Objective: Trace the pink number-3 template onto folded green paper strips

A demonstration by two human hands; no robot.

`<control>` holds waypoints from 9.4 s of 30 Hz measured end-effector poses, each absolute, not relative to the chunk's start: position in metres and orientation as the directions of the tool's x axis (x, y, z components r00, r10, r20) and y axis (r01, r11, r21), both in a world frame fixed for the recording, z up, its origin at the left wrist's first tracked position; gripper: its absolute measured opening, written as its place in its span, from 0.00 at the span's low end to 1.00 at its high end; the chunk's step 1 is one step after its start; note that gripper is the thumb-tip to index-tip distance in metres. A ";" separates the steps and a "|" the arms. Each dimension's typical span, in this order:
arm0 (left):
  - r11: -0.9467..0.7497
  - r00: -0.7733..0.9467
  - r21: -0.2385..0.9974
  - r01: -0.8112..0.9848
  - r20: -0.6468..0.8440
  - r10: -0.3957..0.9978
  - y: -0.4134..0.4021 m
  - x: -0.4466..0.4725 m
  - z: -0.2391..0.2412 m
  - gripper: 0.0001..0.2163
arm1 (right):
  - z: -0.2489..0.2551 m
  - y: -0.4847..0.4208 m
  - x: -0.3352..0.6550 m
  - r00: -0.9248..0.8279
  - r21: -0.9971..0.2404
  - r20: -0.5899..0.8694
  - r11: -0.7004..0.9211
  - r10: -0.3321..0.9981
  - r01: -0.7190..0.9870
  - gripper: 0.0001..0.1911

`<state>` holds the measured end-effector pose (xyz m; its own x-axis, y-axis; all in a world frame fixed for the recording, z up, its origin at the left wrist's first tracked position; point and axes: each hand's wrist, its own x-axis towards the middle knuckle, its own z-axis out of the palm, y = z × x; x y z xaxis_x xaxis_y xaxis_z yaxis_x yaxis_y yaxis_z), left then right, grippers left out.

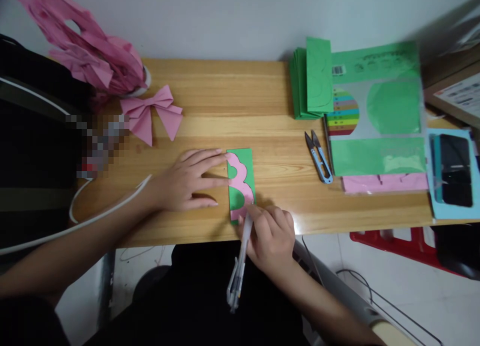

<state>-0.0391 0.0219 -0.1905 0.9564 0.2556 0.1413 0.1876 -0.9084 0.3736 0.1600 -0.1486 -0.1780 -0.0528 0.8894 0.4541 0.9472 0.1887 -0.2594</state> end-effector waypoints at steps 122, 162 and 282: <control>-0.890 0.941 0.382 0.248 0.125 0.315 0.014 -0.035 -0.194 0.29 | -0.185 -0.040 0.178 0.073 -0.812 0.173 0.100 0.982 0.575 0.08; -0.867 0.929 0.425 0.259 0.136 0.344 0.012 -0.033 -0.192 0.28 | -0.186 -0.046 0.182 0.086 -0.842 0.177 0.106 0.980 0.528 0.12; -0.865 0.938 0.442 0.236 0.129 0.321 0.013 -0.035 -0.195 0.26 | -0.184 -0.045 0.189 0.018 -0.780 0.254 0.194 0.967 0.595 0.10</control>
<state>-0.0347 0.0135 -0.1946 0.9382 0.3214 0.1285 0.2358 -0.8653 0.4424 0.1887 -0.0446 -0.1836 0.0181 0.9670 0.2543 0.5954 0.1939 -0.7797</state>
